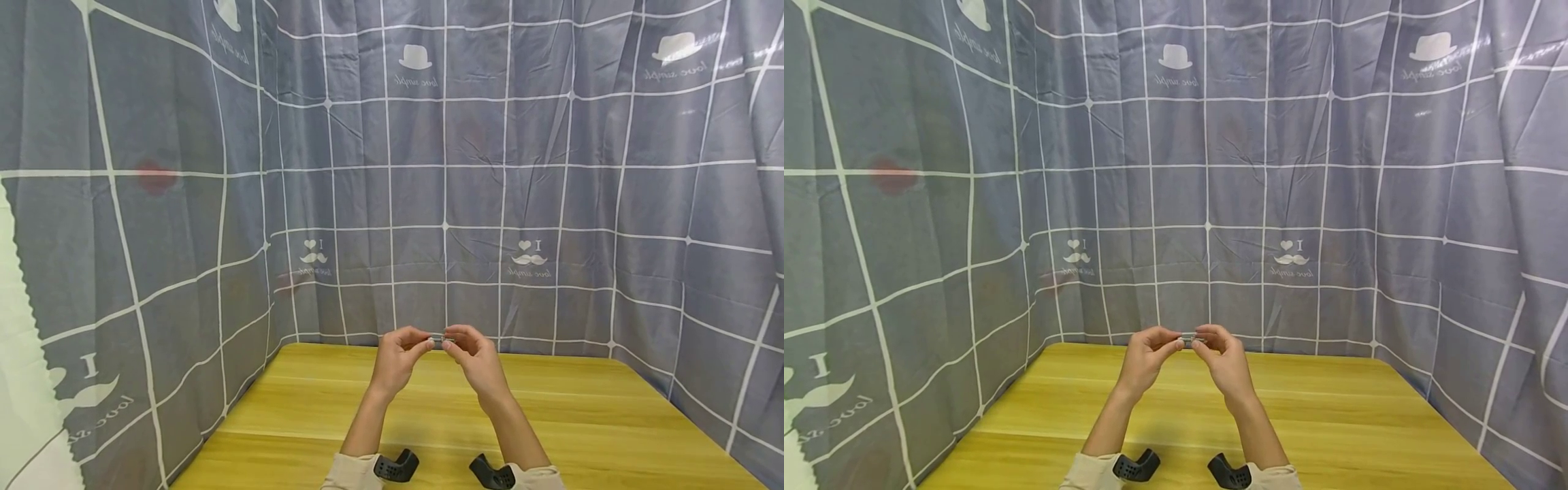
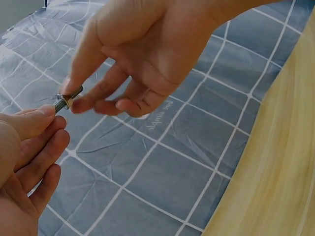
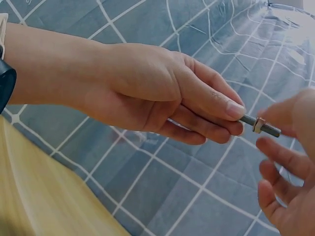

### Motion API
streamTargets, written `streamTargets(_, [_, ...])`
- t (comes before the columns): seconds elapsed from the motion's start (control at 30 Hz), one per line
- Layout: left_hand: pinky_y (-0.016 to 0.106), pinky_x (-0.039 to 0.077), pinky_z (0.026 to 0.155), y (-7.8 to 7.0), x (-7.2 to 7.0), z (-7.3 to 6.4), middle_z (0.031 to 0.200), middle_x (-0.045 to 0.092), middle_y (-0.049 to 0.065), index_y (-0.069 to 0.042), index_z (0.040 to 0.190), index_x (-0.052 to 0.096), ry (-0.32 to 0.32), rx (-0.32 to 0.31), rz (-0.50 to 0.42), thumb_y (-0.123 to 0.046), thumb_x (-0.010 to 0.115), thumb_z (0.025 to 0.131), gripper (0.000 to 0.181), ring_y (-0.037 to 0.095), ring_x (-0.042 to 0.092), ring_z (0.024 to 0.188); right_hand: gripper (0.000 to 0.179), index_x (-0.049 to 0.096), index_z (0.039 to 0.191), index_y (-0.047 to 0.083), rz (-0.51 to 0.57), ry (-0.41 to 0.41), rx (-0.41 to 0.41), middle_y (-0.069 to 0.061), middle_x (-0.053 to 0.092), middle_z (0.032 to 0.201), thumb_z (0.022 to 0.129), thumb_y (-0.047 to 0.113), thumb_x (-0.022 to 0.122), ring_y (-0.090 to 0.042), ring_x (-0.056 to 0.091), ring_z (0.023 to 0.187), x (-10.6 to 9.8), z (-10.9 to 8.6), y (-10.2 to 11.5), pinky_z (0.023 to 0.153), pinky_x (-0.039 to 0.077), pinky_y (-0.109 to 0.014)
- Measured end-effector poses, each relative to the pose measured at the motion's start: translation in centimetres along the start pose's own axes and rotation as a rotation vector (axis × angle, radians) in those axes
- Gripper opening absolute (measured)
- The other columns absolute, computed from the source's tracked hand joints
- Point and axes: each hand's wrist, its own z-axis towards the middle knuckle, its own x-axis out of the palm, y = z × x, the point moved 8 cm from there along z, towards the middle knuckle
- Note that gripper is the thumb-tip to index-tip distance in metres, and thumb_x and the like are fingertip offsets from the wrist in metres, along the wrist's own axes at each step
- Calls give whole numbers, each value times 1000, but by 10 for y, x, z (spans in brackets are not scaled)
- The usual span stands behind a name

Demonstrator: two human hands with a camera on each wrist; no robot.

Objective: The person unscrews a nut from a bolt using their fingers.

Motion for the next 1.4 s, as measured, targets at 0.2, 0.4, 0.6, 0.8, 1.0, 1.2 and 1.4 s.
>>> streamTargets(0.2, [27, 57, 77, 0, 0, 0, 91, 73, 23, 13, 97, 73, -1, 0, 12, 9, 72, 91, 7, 39, 72, 84, 24, 70, 116, 0, -9, -24, 37, -12, 70, 108, 104, 20, 67, -28, 58, 104, -1, -1, -2, 89, 47, -44])
streamTargets(0.4, [27, 57, 77, 1, 0, -2, 90, 73, 21, 12, 96, 74, -5, 1, 21, 9, 73, 91, 6, 35, 72, 83, 18, 67, 118, 0, 1, -11, 28, -13, 68, 111, 102, 9, 67, -28, 60, 103, 1, -3, -1, 86, 49, -37])
streamTargets(0.6, [27, 57, 77, 0, 0, -2, 90, 73, 22, 13, 97, 74, -1, 4, 13, 9, 72, 91, 7, 37, 72, 84, 28, 65, 125, 0, -12, 3, 30, -15, 67, 118, 104, 18, 66, -27, 59, 107, 3, -2, -2, 89, 49, -46])
streamTargets(0.8, [28, 57, 78, 1, -1, -2, 91, 73, 21, 12, 97, 74, -2, 1, 21, 9, 72, 92, 7, 36, 72, 85, 21, 66, 122, 0, -5, 11, 13, -16, 67, 120, 103, 10, 65, -29, 60, 111, 4, -2, -1, 92, 48, -42])
streamTargets(1.0, [28, 57, 78, 1, -1, -2, 92, 73, 20, 12, 98, 74, -2, -3, 23, 8, 72, 92, 7, 35, 72, 86, 30, 64, 128, 2, -22, 8, 13, -16, 66, 123, 104, 20, 66, -30, 59, 112, 5, -3, 0, 88, 48, -40])
streamTargets(1.2, [27, 57, 78, 0, -2, -2, 91, 73, 22, 13, 98, 74, -4, 5, 27, 9, 72, 92, 7, 38, 72, 85, 20, 69, 119, -1, -31, 0, 4, -14, 67, 114, 104, 12, 65, -30, 59, 107, 4, -2, 0, 89, 48, -41])
streamTargets(1.4, [28, 57, 78, 0, -1, -2, 91, 73, 21, 13, 99, 74, -4, 4, 42, 8, 72, 92, 8, 37, 72, 85, 30, 65, 128, 2, -22, -11, 13, -16, 67, 122, 104, 19, 67, -29, 61, 109, 2, -1, -1, 89, 50, -38])
